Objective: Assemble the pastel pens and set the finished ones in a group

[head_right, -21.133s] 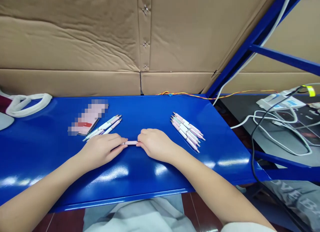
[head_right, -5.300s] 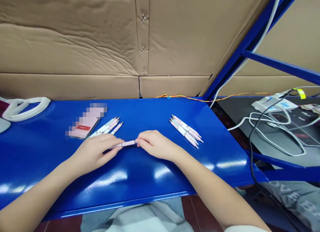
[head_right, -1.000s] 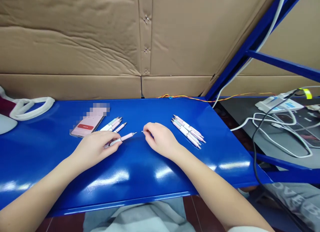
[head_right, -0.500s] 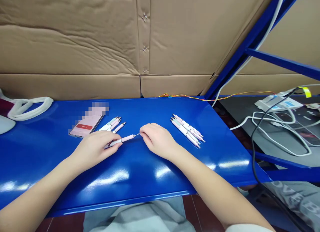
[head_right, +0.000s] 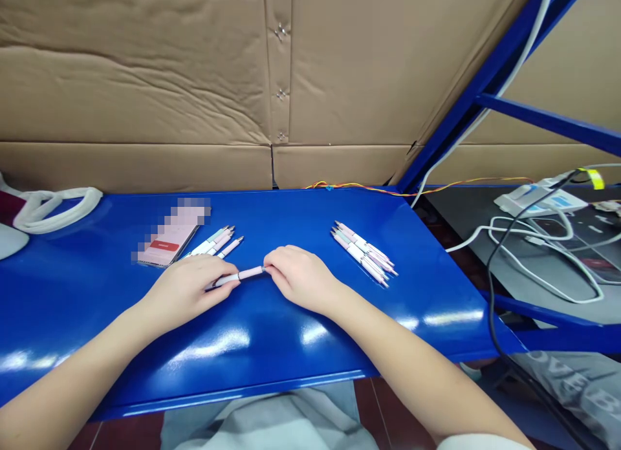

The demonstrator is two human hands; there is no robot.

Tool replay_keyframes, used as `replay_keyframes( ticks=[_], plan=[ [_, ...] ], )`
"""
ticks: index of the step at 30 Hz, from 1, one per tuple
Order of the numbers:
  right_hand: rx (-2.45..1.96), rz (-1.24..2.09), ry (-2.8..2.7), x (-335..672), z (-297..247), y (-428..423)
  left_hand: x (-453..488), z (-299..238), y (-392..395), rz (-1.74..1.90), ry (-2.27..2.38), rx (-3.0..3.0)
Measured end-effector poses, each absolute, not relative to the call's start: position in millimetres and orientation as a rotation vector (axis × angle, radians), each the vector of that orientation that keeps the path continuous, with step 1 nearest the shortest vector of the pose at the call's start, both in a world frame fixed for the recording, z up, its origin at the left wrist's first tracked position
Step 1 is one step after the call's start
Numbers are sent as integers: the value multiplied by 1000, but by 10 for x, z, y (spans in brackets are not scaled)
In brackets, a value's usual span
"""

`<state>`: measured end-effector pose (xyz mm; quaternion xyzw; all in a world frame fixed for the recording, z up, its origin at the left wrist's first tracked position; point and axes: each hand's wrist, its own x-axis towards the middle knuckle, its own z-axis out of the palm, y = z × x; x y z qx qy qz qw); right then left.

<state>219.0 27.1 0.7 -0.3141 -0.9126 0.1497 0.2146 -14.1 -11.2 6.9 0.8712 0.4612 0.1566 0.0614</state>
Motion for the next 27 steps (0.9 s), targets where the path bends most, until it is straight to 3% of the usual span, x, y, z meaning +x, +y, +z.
replay_keyframes(
  ticks=[9,15,27],
  plan=[
    [-1026,777,-2363,2224,83,246,-147,69,-108,462,1410,2632],
    [-1267,482,-2591,2410,144,356,-179,82,-97,491,1439,2620],
    [-1101,558,-2567,2323,56,379,-176,85,-84,481,1454,2603]
  ],
)
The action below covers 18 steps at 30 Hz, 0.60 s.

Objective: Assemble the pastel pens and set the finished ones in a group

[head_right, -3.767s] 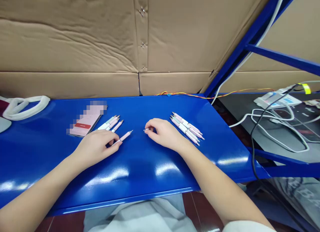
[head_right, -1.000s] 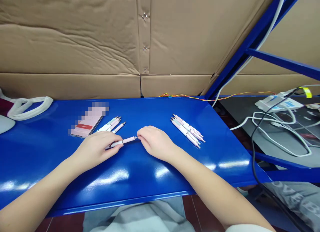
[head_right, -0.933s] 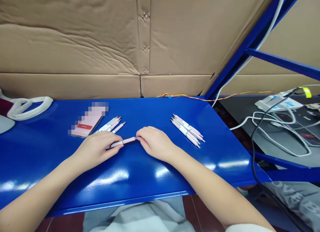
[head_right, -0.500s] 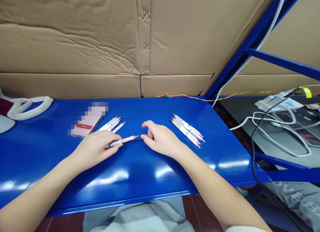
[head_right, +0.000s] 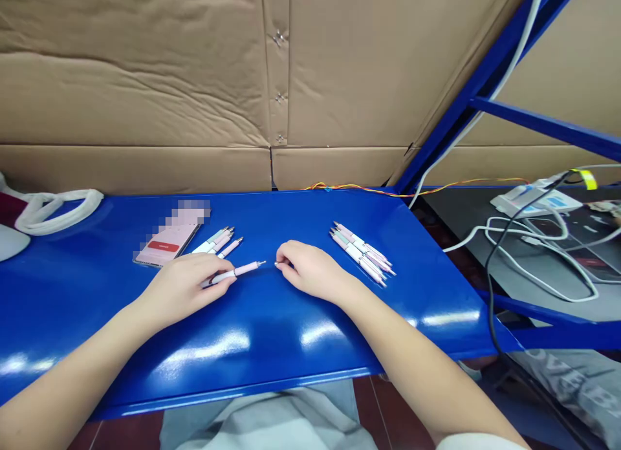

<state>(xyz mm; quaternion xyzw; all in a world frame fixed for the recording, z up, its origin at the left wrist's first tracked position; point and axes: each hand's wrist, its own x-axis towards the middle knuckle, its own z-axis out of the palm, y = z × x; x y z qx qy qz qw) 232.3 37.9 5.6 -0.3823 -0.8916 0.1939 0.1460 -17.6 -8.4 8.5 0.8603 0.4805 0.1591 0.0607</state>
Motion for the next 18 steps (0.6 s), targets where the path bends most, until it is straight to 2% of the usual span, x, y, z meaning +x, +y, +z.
replay_keyframes(
  ticks=[18],
  plan=[
    [-955,495,-2584,2213,57,288,-159,33,-94,466,1404,2622]
  ],
)
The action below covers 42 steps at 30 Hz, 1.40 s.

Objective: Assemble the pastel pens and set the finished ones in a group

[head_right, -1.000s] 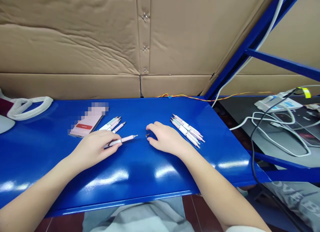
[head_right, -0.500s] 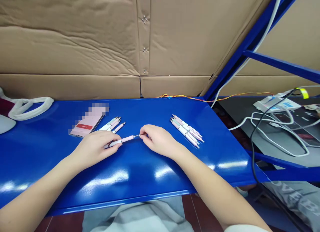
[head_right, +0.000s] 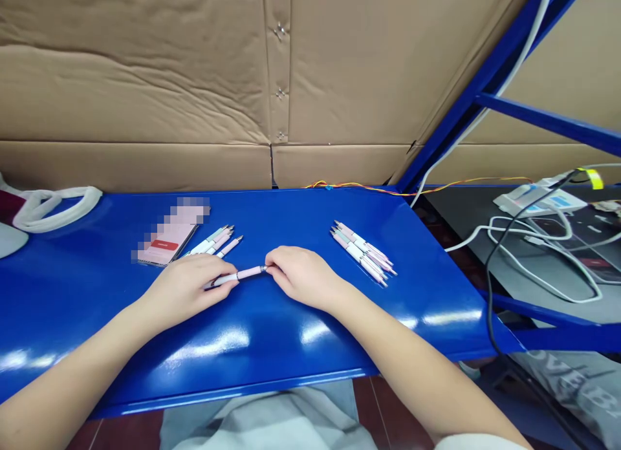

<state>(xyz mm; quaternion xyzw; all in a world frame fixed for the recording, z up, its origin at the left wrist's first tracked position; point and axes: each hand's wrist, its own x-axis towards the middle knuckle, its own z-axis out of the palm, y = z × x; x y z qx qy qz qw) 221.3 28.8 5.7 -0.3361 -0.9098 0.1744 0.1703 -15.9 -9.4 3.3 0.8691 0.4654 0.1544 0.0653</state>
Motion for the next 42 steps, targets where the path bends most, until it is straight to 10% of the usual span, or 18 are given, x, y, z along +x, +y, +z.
replay_keyframes(
  ticks=[24,42],
  plan=[
    [-976,1071,-2384,2218,14,310,-142,30,-120,499,1344,2625],
    [-914,902,-2507,2226,77,288,-114,51,-136,566,1314,2651]
  ],
)
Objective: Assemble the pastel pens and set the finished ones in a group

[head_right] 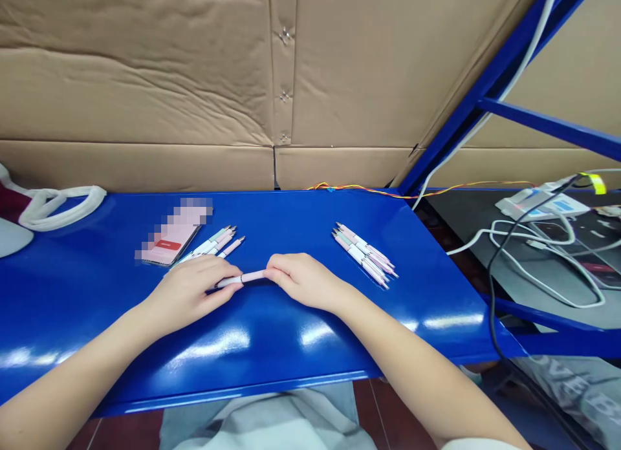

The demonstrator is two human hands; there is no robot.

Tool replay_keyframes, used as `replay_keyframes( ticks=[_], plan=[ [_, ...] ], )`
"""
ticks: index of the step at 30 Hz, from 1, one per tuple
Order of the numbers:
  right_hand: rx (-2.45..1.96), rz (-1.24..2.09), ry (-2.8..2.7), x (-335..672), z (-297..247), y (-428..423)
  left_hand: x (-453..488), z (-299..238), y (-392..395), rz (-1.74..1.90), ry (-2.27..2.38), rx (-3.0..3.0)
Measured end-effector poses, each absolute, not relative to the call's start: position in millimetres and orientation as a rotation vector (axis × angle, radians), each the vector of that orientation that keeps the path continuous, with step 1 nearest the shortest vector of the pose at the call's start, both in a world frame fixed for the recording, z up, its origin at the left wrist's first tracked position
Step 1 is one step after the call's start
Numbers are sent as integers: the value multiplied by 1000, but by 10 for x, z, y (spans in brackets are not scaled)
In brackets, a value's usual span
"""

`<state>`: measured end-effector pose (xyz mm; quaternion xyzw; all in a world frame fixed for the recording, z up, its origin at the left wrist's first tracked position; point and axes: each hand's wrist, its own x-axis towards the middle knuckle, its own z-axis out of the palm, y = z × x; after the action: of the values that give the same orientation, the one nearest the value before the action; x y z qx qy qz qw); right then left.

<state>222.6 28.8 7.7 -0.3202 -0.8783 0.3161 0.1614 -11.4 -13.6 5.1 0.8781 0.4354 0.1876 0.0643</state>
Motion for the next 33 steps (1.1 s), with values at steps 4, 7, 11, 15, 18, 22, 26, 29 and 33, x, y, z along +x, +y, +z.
replay_keyframes(
  ticks=[4,7,11,15,18,22,26,29,33],
  plan=[
    [-960,970,-2484,2241,83,291,-115,46,-141,552,1296,2662],
    [-962,951,-2439,2251,101,285,-115,49,-143,554,1302,2660],
    [-923,850,-2489,2240,96,286,-118,50,-143,555,1308,2649],
    [-923,810,-2546,2240,91,289,-120,51,-142,542,1297,2651],
    [-956,798,-2515,2255,107,280,-123,58,-142,523,1304,2651],
    [-942,760,-2539,2254,110,276,-132,65,-141,517,1318,2642],
    [-956,785,-2556,2246,94,282,-140,62,-141,521,1331,2631],
    [-968,755,-2536,2249,101,269,-140,65,-143,523,1339,2616],
    [-948,705,-2560,2236,110,245,-130,75,-148,510,1330,2616]
  ],
)
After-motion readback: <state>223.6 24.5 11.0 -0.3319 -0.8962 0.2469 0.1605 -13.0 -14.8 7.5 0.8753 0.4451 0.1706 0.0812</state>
